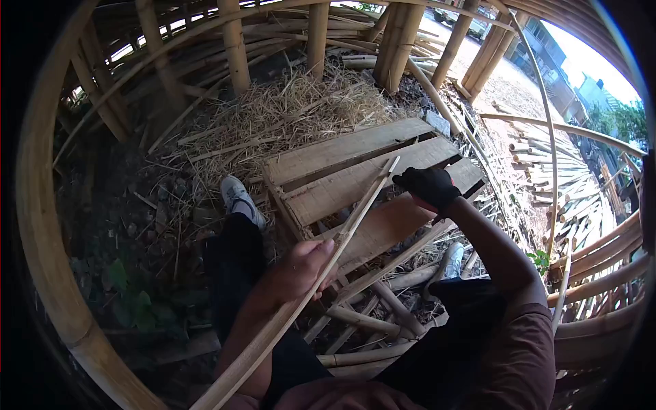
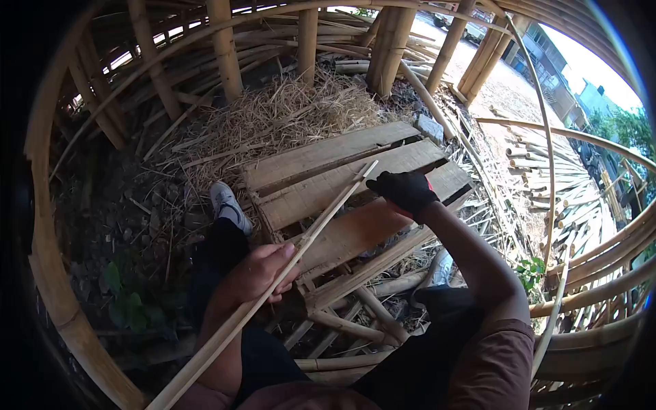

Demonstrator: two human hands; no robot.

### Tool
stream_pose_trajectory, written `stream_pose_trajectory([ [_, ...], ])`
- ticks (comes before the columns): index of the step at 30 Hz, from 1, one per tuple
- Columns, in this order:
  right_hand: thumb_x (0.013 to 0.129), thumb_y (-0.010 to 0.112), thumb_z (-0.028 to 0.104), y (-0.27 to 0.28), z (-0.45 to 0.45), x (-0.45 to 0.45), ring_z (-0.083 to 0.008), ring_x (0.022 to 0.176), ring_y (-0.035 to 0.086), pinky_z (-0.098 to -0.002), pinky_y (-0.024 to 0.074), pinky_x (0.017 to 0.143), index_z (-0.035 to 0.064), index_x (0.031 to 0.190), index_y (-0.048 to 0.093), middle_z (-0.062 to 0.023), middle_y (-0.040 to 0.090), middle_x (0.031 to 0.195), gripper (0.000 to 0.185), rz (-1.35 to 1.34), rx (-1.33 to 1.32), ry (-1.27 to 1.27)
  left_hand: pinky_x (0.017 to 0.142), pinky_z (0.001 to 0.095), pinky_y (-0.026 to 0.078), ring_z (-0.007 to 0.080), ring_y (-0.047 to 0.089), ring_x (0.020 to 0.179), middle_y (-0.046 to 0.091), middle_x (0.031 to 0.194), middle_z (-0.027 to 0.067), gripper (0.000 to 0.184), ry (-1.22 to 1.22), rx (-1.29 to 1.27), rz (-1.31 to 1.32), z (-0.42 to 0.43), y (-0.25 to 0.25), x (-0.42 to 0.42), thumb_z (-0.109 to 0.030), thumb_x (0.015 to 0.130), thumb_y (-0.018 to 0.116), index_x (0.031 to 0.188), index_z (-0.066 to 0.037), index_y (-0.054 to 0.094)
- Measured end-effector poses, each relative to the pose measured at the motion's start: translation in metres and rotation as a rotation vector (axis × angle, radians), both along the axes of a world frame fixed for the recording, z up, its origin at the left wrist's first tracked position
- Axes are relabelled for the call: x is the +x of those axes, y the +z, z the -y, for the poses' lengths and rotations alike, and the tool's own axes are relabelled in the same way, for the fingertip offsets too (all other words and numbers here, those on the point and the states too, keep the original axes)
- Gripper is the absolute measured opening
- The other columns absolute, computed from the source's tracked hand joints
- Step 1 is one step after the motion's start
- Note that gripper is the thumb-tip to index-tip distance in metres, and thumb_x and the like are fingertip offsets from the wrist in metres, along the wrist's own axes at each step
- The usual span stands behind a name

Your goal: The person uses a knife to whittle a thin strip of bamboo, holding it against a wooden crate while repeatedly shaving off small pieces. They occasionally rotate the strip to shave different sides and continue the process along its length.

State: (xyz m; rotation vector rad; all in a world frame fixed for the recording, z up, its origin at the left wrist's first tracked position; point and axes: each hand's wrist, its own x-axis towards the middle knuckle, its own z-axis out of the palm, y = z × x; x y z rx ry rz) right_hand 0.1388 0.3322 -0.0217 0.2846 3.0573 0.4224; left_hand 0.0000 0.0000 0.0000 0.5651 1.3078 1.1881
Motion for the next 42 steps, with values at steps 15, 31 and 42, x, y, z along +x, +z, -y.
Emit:
stream_pose_trajectory([
  [15,0.098,0.047,0.029,0.007,-0.011,-0.005,-0.0280,0.074,0.068,-0.0412,0.0531,0.058,0.0224,0.114,0.064,-0.0068,0.067,0.085,0.025,-0.037,0.065,-0.130,0.040,0.0204,0.035,0.0058,0.035,0.045,0.040,0.058,-0.0016,0.039,0.000,0.019,0.024,0.000,0.000,-0.003,-0.042,0.103,0.041,0.091,-0.006,0.049],
  [31,0.100,0.042,0.032,-0.014,-0.040,-0.009,-0.0255,0.091,0.069,-0.0406,0.0552,0.070,0.0318,0.121,0.061,-0.0039,0.067,0.106,0.028,0.038,0.108,-0.386,0.029,0.0164,0.028,0.0029,0.032,0.036,0.036,0.054,-0.0056,0.031,0.081,0.034,0.369,0.002,0.008,-0.002,-0.034,0.107,0.034,0.103,-0.006,0.047],
  [42,0.096,0.051,0.038,0.007,-0.012,-0.018,-0.0271,0.083,0.068,-0.0416,0.0543,0.071,0.0213,0.106,0.068,-0.0060,0.070,0.091,0.026,-0.151,-0.071,0.027,0.037,0.0171,0.031,0.0033,0.033,0.039,0.036,0.054,-0.0057,0.033,0.034,-0.002,0.185,0.002,0.008,0.000,-0.038,0.105,0.039,0.102,-0.007,0.048],
])
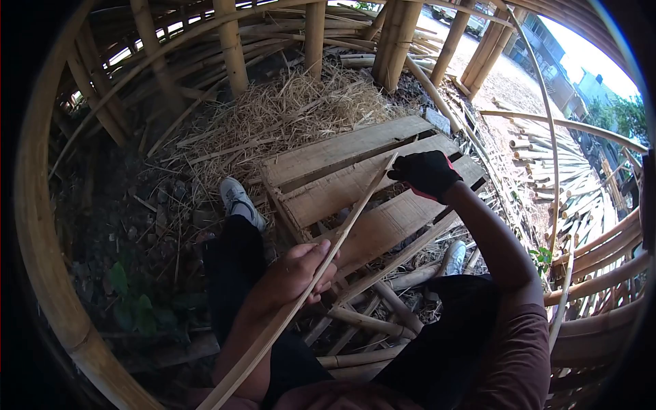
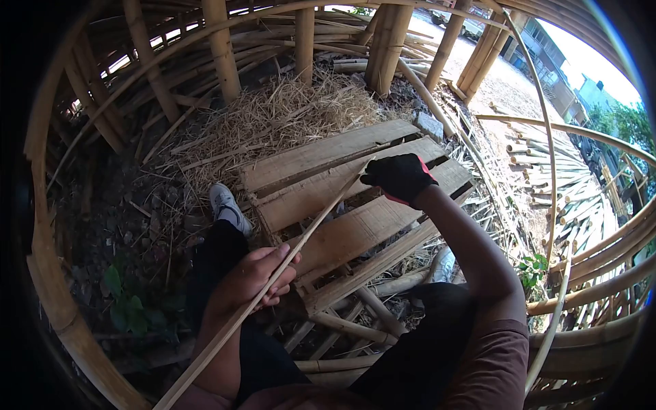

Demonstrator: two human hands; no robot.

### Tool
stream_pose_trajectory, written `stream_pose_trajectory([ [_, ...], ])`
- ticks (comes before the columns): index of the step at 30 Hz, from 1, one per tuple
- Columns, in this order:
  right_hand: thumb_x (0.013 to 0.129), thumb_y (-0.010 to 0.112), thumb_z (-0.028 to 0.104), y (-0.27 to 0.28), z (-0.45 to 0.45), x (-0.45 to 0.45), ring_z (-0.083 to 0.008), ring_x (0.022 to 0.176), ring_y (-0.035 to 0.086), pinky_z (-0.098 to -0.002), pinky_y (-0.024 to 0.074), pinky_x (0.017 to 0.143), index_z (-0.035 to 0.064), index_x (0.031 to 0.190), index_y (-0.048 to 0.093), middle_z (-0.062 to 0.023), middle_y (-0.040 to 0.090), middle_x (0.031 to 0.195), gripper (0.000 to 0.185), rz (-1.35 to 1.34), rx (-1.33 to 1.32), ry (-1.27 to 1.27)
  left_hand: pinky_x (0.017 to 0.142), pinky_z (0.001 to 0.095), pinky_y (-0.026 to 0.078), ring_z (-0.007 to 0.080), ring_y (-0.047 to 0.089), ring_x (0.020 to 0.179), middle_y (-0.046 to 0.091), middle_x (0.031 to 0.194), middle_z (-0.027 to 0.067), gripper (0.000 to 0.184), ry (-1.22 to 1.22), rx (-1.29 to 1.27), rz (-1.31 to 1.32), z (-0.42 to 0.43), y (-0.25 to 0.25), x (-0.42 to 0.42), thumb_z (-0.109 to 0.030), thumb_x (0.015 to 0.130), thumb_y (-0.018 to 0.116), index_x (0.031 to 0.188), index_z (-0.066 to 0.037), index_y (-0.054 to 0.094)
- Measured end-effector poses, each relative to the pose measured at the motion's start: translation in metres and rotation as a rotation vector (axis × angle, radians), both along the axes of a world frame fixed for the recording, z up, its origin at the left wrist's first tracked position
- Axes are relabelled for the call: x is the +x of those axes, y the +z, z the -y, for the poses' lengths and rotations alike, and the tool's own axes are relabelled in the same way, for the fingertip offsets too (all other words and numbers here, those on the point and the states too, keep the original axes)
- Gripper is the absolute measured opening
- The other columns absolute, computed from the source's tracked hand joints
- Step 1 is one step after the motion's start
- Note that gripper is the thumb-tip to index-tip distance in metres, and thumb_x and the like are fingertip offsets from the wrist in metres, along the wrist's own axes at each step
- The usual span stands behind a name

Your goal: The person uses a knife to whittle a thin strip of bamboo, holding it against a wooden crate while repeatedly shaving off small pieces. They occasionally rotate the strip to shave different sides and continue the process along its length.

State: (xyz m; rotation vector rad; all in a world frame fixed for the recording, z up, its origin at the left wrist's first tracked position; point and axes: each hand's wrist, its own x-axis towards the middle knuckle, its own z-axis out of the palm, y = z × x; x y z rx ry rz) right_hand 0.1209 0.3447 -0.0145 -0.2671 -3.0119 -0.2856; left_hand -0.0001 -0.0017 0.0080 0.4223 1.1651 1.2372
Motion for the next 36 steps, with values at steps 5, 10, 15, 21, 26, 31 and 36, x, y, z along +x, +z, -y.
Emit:
stream_pose_trajectory([
  [5,0.094,0.051,0.033,-0.040,-0.093,0.031,-0.0269,0.078,0.070,-0.0403,0.0534,0.064,0.0166,0.091,0.066,-0.0081,0.071,0.086,0.023,-0.088,0.245,-0.396,0.036,0.0180,0.031,0.0032,0.034,0.040,0.036,0.054,-0.0056,0.034,-0.004,0.016,0.030,0.000,-0.003,-0.005,-0.038,0.105,0.038,0.104,-0.006,0.048],
  [10,0.097,0.048,0.041,-0.013,-0.060,0.024,-0.0356,0.083,0.068,-0.0458,0.0527,0.069,0.0114,0.096,0.063,-0.0108,0.071,0.087,0.034,-0.146,0.005,-0.539,0.032,0.0185,0.029,0.0036,0.031,0.037,0.035,0.054,-0.0056,0.032,0.031,-0.001,0.093,0.000,0.001,-0.002,-0.037,0.106,0.036,0.101,-0.007,0.047],
  [15,0.096,0.051,0.044,-0.017,-0.046,0.004,-0.0376,0.088,0.066,-0.0456,0.0506,0.076,0.0085,0.109,0.062,-0.0177,0.069,0.091,0.040,-0.366,-0.486,-0.393,0.028,0.0160,0.028,0.0035,0.031,0.032,0.036,0.052,-0.0054,0.028,0.062,0.062,0.397,0.000,-0.005,-0.005,-0.032,0.107,0.033,0.103,-0.007,0.044],
  [21,0.098,0.056,0.029,0.019,0.079,-0.014,-0.0258,0.077,0.065,-0.0378,0.0507,0.073,0.0056,0.108,0.066,-0.0124,0.068,0.086,0.027,-0.157,-0.615,-0.258,0.026,0.0153,0.028,0.0030,0.034,0.032,0.037,0.052,-0.0047,0.019,0.059,0.091,0.587,0.003,-0.010,-0.009,-0.022,0.106,0.029,0.105,-0.006,0.040],
  [26,0.098,0.054,0.029,0.026,0.086,-0.019,-0.0238,0.076,0.064,-0.0351,0.0491,0.073,0.0058,0.112,0.066,-0.0103,0.067,0.083,0.029,-0.213,-0.843,-0.255,0.025,0.0156,0.029,0.0031,0.035,0.032,0.037,0.051,-0.0040,0.019,0.106,0.098,0.620,0.004,-0.012,-0.009,-0.019,0.105,0.026,0.105,-0.005,0.039],
  [31,0.098,0.052,0.030,0.028,0.043,-0.003,-0.0229,0.071,0.064,-0.0357,0.0497,0.063,0.0141,0.126,0.061,-0.0098,0.066,0.083,0.033,-0.337,-0.442,-0.404,0.025,0.0158,0.030,0.0035,0.037,0.032,0.039,0.052,-0.0027,0.022,0.144,0.198,0.705,0.009,-0.017,-0.021,-0.020,0.106,0.024,0.104,-0.004,0.039],
  [36,0.094,0.050,0.015,0.010,0.044,0.007,-0.0265,0.069,0.062,-0.0395,0.0512,0.053,0.0238,0.144,0.045,-0.0078,0.057,0.082,0.051,-0.082,0.180,-0.065,0.026,0.0141,0.028,0.0005,0.034,0.034,0.037,0.055,-0.0055,0.019,0.145,0.281,0.686,0.012,-0.018,-0.025,-0.023,0.105,0.032,0.103,-0.006,0.040],
])
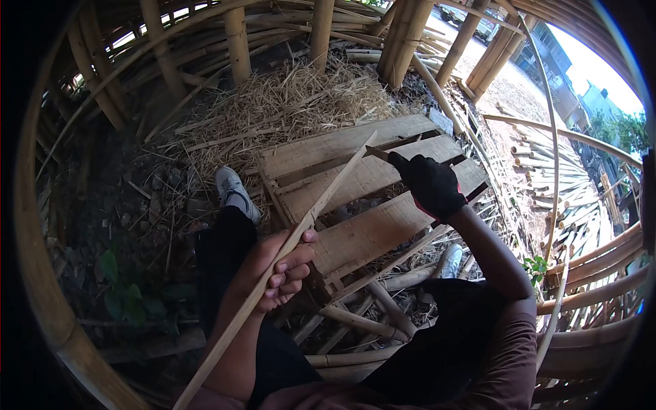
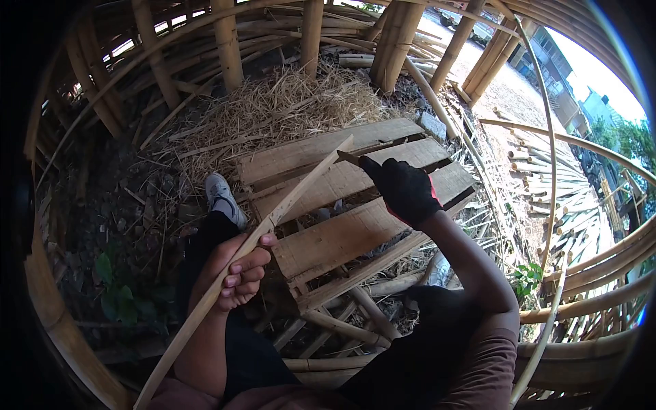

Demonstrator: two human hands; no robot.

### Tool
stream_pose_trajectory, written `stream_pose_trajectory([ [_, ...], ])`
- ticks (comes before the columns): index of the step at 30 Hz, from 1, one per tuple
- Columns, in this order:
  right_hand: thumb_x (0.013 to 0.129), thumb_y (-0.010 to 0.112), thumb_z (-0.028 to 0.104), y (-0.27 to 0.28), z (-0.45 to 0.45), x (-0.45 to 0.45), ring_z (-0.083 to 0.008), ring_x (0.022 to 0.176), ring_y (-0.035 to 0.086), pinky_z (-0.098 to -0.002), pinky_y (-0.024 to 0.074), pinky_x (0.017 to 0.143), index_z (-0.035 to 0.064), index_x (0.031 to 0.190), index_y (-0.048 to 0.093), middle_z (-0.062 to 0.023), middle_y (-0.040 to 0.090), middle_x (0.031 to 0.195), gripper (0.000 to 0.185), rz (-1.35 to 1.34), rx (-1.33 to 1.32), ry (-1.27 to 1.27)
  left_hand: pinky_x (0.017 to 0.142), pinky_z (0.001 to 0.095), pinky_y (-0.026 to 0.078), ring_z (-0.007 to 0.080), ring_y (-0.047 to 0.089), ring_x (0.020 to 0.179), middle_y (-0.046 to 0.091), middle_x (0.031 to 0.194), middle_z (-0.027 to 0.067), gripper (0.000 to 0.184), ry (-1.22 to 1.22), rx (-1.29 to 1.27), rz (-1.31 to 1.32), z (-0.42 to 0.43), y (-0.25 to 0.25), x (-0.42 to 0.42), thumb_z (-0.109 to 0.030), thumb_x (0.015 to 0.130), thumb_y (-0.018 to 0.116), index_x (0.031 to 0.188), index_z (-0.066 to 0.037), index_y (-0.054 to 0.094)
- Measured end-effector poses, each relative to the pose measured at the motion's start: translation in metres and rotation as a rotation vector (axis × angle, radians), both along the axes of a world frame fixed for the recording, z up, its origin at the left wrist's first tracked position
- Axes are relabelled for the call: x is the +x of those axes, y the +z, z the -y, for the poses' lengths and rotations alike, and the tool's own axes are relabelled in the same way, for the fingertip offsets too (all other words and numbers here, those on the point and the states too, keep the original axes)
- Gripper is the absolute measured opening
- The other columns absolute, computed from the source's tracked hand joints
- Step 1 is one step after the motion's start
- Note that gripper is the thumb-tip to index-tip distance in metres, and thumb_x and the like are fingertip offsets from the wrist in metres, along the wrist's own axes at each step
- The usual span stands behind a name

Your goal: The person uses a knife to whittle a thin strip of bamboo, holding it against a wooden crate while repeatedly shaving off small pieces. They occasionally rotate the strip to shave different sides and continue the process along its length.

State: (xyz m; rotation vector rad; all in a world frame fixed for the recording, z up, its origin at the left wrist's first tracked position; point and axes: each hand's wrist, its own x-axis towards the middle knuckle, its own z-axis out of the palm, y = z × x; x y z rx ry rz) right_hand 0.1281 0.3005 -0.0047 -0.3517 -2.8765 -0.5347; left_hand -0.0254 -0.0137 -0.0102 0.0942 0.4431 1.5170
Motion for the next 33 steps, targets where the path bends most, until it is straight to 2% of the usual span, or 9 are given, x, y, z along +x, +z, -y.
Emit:
stream_pose_trajectory([
  [3,0.090,0.050,0.010,-0.018,0.007,-0.006,-0.0254,0.076,0.062,-0.0387,0.0528,0.057,0.0159,0.146,0.041,-0.0093,0.057,0.090,0.057,0.030,-0.021,0.128,0.026,0.0158,0.030,0.0040,0.039,0.034,0.040,0.055,-0.0020,0.020,0.056,0.034,0.097,0.003,-0.001,-0.006,-0.019,0.105,0.027,0.106,-0.003,0.038],
  [10,0.090,0.050,0.014,-0.013,0.005,-0.021,-0.0276,0.090,0.065,-0.0404,0.0558,0.073,0.0189,0.145,0.042,-0.0132,0.060,0.105,0.055,0.292,-0.203,0.138,0.026,0.0191,0.031,0.0086,0.042,0.034,0.042,0.056,0.0015,0.021,0.143,0.088,0.218,0.006,-0.003,-0.013,-0.015,0.105,0.023,0.109,0.001,0.036],
  [15,0.092,0.053,0.016,-0.035,-0.091,0.009,-0.0299,0.077,0.066,-0.0418,0.0534,0.066,0.0203,0.140,0.048,-0.0117,0.064,0.094,0.049,0.105,0.030,-0.399,0.026,0.0188,0.031,0.0079,0.042,0.034,0.041,0.056,0.0010,0.020,0.137,0.082,0.182,0.004,0.000,-0.011,-0.014,0.105,0.024,0.109,0.001,0.036],
  [19,0.094,0.045,0.012,-0.015,-0.045,0.010,-0.0267,0.077,0.065,-0.0405,0.0531,0.058,0.0181,0.148,0.037,-0.0117,0.060,0.093,0.055,0.187,0.018,-0.151,0.027,0.0173,0.031,0.0068,0.041,0.035,0.041,0.057,0.0002,0.017,0.089,0.084,0.154,0.002,-0.002,-0.008,-0.012,0.104,0.026,0.109,0.001,0.036],
  [21,0.090,0.048,0.010,-0.002,-0.013,0.008,-0.0242,0.073,0.063,-0.0369,0.0540,0.057,0.0185,0.146,0.042,-0.0097,0.057,0.087,0.056,0.170,0.010,0.259,0.027,0.0171,0.031,0.0063,0.041,0.034,0.041,0.056,0.0000,0.016,0.088,0.052,0.123,0.002,-0.001,-0.007,-0.011,0.104,0.026,0.109,0.000,0.036],
  [24,0.089,0.048,0.010,-0.004,-0.003,0.004,-0.0240,0.070,0.063,-0.0362,0.0541,0.057,0.0207,0.144,0.044,-0.0088,0.054,0.084,0.056,0.220,-0.069,0.399,0.027,0.0167,0.030,0.0052,0.039,0.034,0.040,0.056,-0.0006,0.017,0.085,0.032,0.076,0.003,-0.002,-0.007,-0.012,0.105,0.026,0.109,0.001,0.036],
  [30,0.097,0.046,0.018,-0.054,-0.139,0.054,-0.0271,0.077,0.068,-0.0405,0.0534,0.064,0.0216,0.128,0.060,-0.0111,0.069,0.090,0.034,0.147,0.060,-0.570,0.027,0.0148,0.024,-0.0002,0.032,0.035,0.036,0.056,-0.0065,0.019,0.029,-0.034,-0.117,-0.001,0.005,-0.004,-0.023,0.105,0.035,0.104,-0.005,0.042],
  [31,0.097,0.046,0.016,-0.051,-0.141,0.061,-0.0267,0.076,0.067,-0.0400,0.0528,0.065,0.0184,0.128,0.061,-0.0114,0.068,0.089,0.035,0.175,0.132,-0.636,0.027,0.0148,0.024,-0.0002,0.032,0.035,0.036,0.056,-0.0065,0.019,0.026,-0.033,-0.115,-0.001,0.004,-0.002,-0.023,0.105,0.035,0.104,-0.005,0.042],
  [33,0.095,0.046,0.013,-0.056,-0.133,0.064,-0.0269,0.076,0.067,-0.0422,0.0524,0.063,0.0150,0.134,0.055,-0.0120,0.066,0.086,0.040,-0.190,0.074,-0.379,0.027,0.0147,0.024,-0.0006,0.030,0.035,0.035,0.055,-0.0071,0.020,0.011,-0.039,-0.135,-0.003,0.004,0.001,-0.024,0.105,0.036,0.102,-0.006,0.043],
])
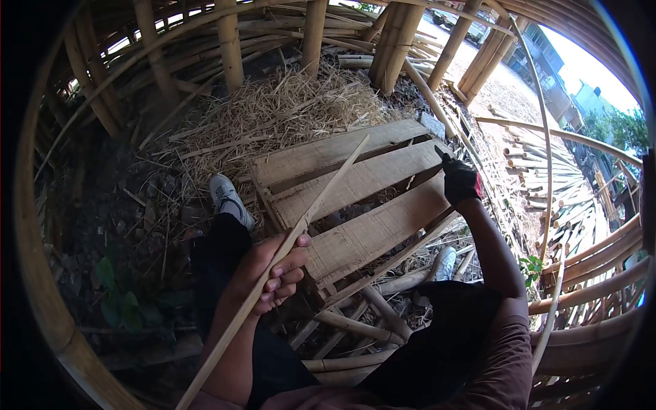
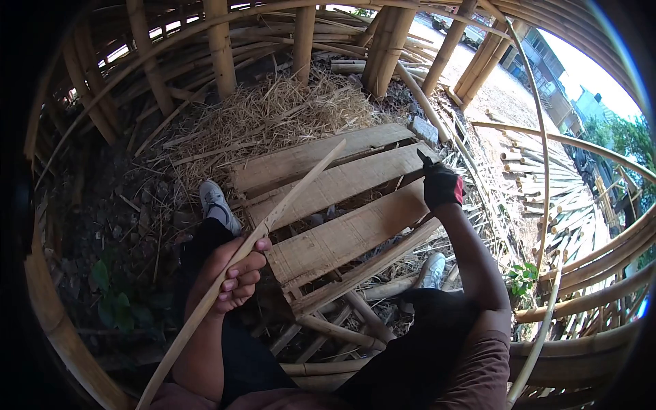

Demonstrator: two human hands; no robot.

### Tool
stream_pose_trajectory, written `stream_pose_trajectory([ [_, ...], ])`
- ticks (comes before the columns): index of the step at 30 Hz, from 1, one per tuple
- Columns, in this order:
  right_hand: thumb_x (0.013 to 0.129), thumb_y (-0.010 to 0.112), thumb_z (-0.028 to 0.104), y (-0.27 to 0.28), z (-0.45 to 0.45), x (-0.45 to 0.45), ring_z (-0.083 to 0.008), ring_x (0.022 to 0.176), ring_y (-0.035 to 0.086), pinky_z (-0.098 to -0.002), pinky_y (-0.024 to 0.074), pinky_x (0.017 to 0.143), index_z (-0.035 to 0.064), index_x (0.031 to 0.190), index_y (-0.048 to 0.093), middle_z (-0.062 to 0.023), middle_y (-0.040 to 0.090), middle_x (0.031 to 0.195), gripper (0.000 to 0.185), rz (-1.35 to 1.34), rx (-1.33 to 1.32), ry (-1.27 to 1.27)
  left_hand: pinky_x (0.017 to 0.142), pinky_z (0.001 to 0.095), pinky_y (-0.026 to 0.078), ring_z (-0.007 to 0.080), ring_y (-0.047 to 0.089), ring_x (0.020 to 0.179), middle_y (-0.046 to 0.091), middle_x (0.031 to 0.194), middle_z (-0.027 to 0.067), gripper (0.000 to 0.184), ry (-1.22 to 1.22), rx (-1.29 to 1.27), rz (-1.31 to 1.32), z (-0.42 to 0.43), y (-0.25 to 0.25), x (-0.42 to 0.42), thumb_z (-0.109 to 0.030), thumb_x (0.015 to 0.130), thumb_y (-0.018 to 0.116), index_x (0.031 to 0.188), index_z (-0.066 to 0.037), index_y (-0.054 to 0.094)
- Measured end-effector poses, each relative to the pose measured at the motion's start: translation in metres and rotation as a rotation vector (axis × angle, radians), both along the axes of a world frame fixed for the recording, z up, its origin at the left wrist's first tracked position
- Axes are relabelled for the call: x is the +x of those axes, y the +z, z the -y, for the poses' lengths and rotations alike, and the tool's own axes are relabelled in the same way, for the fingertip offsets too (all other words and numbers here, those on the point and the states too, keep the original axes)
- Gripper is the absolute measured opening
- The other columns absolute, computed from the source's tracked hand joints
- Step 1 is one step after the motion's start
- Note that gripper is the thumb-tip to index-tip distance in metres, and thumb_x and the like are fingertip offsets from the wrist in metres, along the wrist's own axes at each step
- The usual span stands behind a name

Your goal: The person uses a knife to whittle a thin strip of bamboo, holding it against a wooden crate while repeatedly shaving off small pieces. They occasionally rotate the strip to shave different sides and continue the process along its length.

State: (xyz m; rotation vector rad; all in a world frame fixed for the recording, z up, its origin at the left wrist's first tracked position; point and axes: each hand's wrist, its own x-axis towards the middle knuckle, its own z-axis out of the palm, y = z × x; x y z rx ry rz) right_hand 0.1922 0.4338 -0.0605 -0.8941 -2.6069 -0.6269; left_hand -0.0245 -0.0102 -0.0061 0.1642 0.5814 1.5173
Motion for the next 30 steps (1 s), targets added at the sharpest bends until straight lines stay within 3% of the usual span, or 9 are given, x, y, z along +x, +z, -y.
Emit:
stream_pose_trajectory([
  [7,0.095,0.043,0.013,0.045,0.087,-0.047,-0.0281,0.079,0.068,-0.0405,0.0561,0.065,0.0262,0.143,0.045,-0.0134,0.064,0.090,0.050,0.460,-0.221,0.426,0.028,0.0144,0.024,-0.0009,0.028,0.035,0.035,0.056,-0.0078,0.019,0.015,-0.015,-0.023,0.002,0.001,0.001,-0.023,0.105,0.035,0.102,-0.005,0.042],
  [11,0.097,0.044,0.020,-0.014,-0.042,-0.010,-0.0263,0.085,0.069,-0.0438,0.0551,0.070,0.0252,0.144,0.045,-0.0090,0.069,0.101,0.048,0.199,-0.137,-0.167,0.029,0.0144,0.024,-0.0008,0.030,0.036,0.035,0.056,-0.0077,0.022,0.006,-0.014,-0.063,0.001,0.001,-0.002,-0.024,0.106,0.034,0.102,-0.005,0.042],
  [12,0.098,0.044,0.023,0.002,-0.053,-0.007,-0.0258,0.084,0.069,-0.0425,0.0534,0.066,0.0198,0.130,0.060,-0.0077,0.071,0.097,0.036,0.464,-0.068,-0.420,0.029,0.0146,0.024,-0.0005,0.030,0.036,0.035,0.056,-0.0075,0.022,0.003,-0.035,-0.067,0.001,0.001,0.000,-0.025,0.106,0.034,0.102,-0.005,0.042],
  [13,0.098,0.044,0.023,0.005,-0.053,0.002,-0.0242,0.084,0.070,-0.0410,0.0520,0.064,0.0190,0.111,0.069,-0.0057,0.072,0.093,0.029,0.356,0.070,-0.470,0.029,0.0146,0.024,-0.0005,0.030,0.036,0.035,0.056,-0.0075,0.022,0.000,-0.034,-0.065,0.000,0.002,0.003,-0.025,0.106,0.034,0.102,-0.005,0.042],
  [16,0.100,0.040,0.020,0.002,-0.040,0.007,-0.0304,0.081,0.068,-0.0437,0.0521,0.066,0.0190,0.120,0.064,-0.0114,0.069,0.090,0.031,0.044,-0.024,-0.279,0.026,0.0158,0.025,0.0017,0.032,0.032,0.037,0.052,-0.0050,0.022,-0.017,-0.094,-0.055,-0.004,0.006,0.006,-0.023,0.107,0.027,0.103,-0.005,0.039],
  [18,0.101,0.041,0.023,0.002,-0.008,-0.011,-0.0328,0.082,0.067,-0.0454,0.0530,0.068,0.0233,0.141,0.047,-0.0142,0.066,0.093,0.041,0.163,-0.034,-0.097,0.026,0.0158,0.024,0.0019,0.030,0.032,0.036,0.052,-0.0053,0.020,-0.039,-0.118,-0.093,-0.005,0.006,0.008,-0.023,0.106,0.029,0.102,-0.006,0.039],
  [24,0.097,0.043,0.015,0.043,0.092,-0.056,-0.0316,0.075,0.066,-0.0441,0.0545,0.067,0.0190,0.145,0.043,-0.0130,0.063,0.087,0.049,0.367,-0.281,0.379,0.026,0.0157,0.025,0.0019,0.030,0.032,0.036,0.052,-0.0059,0.019,-0.016,-0.141,-0.093,-0.004,0.006,0.009,-0.022,0.105,0.030,0.102,-0.006,0.039],
  [28,0.097,0.043,0.015,0.041,0.075,-0.054,-0.0305,0.077,0.067,-0.0430,0.0546,0.067,0.0203,0.146,0.042,-0.0121,0.066,0.089,0.049,0.476,-0.263,0.410,0.029,0.0170,0.026,0.0018,0.031,0.037,0.035,0.056,-0.0062,0.026,-0.031,-0.103,-0.105,0.000,0.002,0.003,-0.030,0.106,0.037,0.100,-0.006,0.044],
  [30,0.098,0.041,0.015,0.036,0.041,-0.044,-0.0302,0.081,0.069,-0.0419,0.0547,0.067,0.0205,0.144,0.044,-0.0112,0.069,0.093,0.047,0.405,-0.196,-0.161,0.030,0.0168,0.026,0.0019,0.031,0.037,0.035,0.056,-0.0059,0.025,-0.043,-0.109,-0.121,-0.001,0.001,0.005,-0.029,0.106,0.036,0.100,-0.006,0.044],
])
